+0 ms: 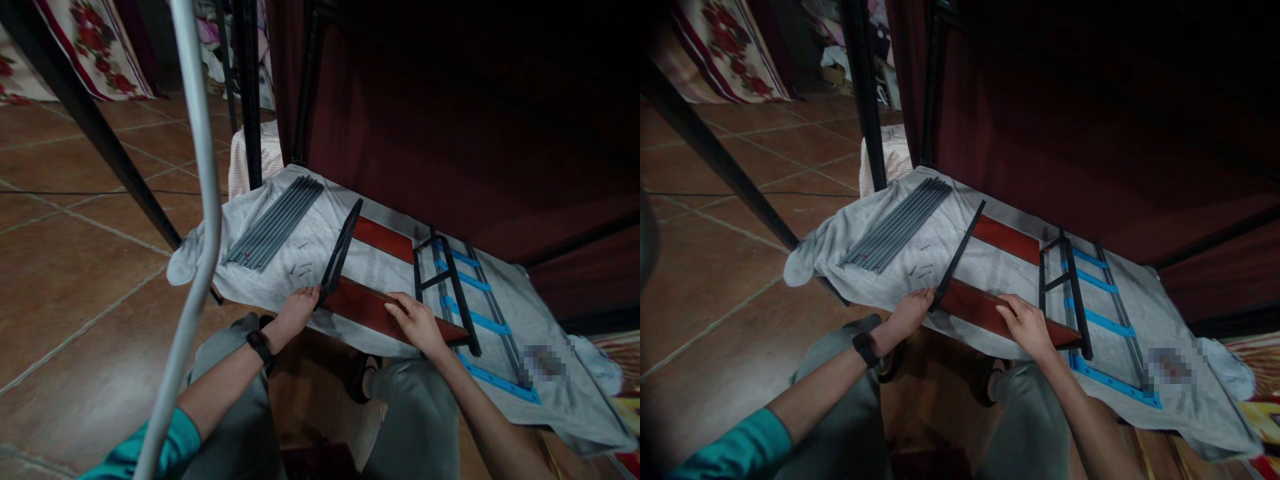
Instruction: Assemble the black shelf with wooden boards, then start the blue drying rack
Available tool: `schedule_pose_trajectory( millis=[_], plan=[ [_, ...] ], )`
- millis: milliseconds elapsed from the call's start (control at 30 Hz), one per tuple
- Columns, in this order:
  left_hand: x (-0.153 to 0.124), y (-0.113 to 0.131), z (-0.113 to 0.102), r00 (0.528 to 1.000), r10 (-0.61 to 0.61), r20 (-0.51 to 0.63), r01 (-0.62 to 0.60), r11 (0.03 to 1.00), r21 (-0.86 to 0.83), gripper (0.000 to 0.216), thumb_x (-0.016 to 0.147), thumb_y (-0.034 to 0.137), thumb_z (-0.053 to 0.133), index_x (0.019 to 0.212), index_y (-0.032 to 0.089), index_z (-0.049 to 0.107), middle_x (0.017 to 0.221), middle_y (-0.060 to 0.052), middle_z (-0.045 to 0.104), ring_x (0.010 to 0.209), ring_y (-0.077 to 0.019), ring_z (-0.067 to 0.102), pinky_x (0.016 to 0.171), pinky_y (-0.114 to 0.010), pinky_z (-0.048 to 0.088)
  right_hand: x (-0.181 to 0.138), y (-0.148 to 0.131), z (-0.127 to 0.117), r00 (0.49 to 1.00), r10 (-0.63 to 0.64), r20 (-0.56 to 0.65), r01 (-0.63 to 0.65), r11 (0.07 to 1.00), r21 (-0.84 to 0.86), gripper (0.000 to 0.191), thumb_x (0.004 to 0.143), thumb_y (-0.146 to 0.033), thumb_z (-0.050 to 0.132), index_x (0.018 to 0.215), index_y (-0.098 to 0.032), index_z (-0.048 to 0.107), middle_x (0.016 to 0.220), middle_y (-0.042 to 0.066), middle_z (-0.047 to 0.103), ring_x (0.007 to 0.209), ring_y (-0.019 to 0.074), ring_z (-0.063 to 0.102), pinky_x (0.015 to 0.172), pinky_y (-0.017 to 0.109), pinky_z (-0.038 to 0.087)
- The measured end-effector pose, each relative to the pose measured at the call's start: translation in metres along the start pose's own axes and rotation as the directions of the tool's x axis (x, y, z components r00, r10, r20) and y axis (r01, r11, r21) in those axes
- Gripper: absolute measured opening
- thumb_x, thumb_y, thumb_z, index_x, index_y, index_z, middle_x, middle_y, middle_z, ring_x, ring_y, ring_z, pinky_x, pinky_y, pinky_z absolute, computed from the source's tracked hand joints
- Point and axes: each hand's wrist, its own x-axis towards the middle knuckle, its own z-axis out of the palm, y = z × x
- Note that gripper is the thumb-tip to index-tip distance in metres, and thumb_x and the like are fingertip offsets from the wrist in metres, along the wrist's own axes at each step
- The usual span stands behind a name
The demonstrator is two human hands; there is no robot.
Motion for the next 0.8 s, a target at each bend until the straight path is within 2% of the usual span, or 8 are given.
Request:
schedule_pose_trajectory(
  millis=[200, 400, 467, 567, 667, 800],
  plan=[
    [0.003, -0.004, 0.009, 0.999, -0.030, -0.026, 0.028, 0.997, -0.068, 0.051, 0.080, -0.006, 0.038, 0.127, 0.006, 0.053, 0.109, -0.018, 0.068, 0.103, -0.0250, 0.065, 0.091, -0.036, 0.047, 0.000, 0.001, 0.000, 1.000, 0.013, 0.003, -0.013, 1.000, 0.019, 0.030, 0.096, -0.043, 0.048, 0.112, -0.025, 0.065, 0.109, 0.004, 0.073, 0.100, 0.0226, 0.069, 0.087, 0.035, 0.053],
    [0.005, -0.010, 0.014, 0.992, -0.088, -0.094, 0.055, 0.948, -0.313, 0.051, 0.079, -0.001, 0.043, 0.125, 0.014, 0.058, 0.113, -0.014, 0.066, 0.107, -0.0240, 0.063, 0.095, -0.037, 0.048, 0.000, 0.000, -0.001, 1.000, 0.022, 0.019, -0.022, 1.000, 0.021, 0.030, 0.097, -0.041, 0.046, 0.113, -0.024, 0.064, 0.110, 0.005, 0.072, 0.101, 0.0221, 0.069, 0.088, 0.034, 0.052],
    [0.005, -0.007, 0.009, 0.981, -0.094, -0.167, 0.006, 0.886, -0.464, 0.056, 0.075, -0.001, 0.045, 0.127, 0.016, 0.058, 0.119, -0.012, 0.064, 0.111, -0.0233, 0.061, 0.098, -0.037, 0.047, 0.001, -0.001, -0.002, 1.000, 0.017, 0.023, -0.018, 1.000, 0.021, 0.029, 0.097, -0.040, 0.046, 0.113, -0.024, 0.064, 0.109, 0.004, 0.072, 0.100, 0.0217, 0.069, 0.087, 0.034, 0.051],
    [0.004, 0.000, -0.002, 0.960, -0.135, -0.246, -0.068, 0.740, -0.669, 0.060, 0.073, 0.003, 0.047, 0.130, 0.018, 0.057, 0.123, -0.009, 0.064, 0.114, -0.0214, 0.060, 0.101, -0.037, 0.047, 0.001, -0.002, -0.003, 1.000, 0.010, 0.025, -0.010, 1.000, 0.023, 0.028, 0.097, -0.040, 0.046, 0.114, -0.024, 0.063, 0.109, 0.004, 0.072, 0.100, 0.0215, 0.069, 0.087, 0.033, 0.051],
    [0.004, 0.004, -0.011, 0.947, -0.199, -0.252, -0.079, 0.615, -0.785, 0.049, 0.081, 0.017, 0.054, 0.130, 0.017, 0.059, 0.125, -0.009, 0.066, 0.113, -0.0232, 0.062, 0.101, -0.039, 0.047, 0.000, -0.002, -0.004, 0.999, -0.005, 0.037, 0.004, 1.000, 0.030, 0.027, 0.097, -0.039, 0.046, 0.113, -0.024, 0.063, 0.110, 0.003, 0.072, 0.100, 0.0211, 0.068, 0.087, 0.033, 0.051],
    [0.006, 0.003, -0.014, 0.955, -0.186, -0.229, -0.107, 0.506, -0.856, 0.043, 0.088, 0.038, 0.054, 0.123, 0.015, 0.065, 0.122, -0.012, 0.068, 0.114, -0.0268, 0.063, 0.102, -0.042, 0.047, -0.002, -0.004, -0.004, 0.999, -0.019, 0.045, 0.018, 0.999, 0.038, 0.027, 0.098, -0.039, 0.046, 0.113, -0.024, 0.062, 0.107, 0.004, 0.072, 0.098, 0.0206, 0.069, 0.085, 0.032, 0.051]
  ],
)
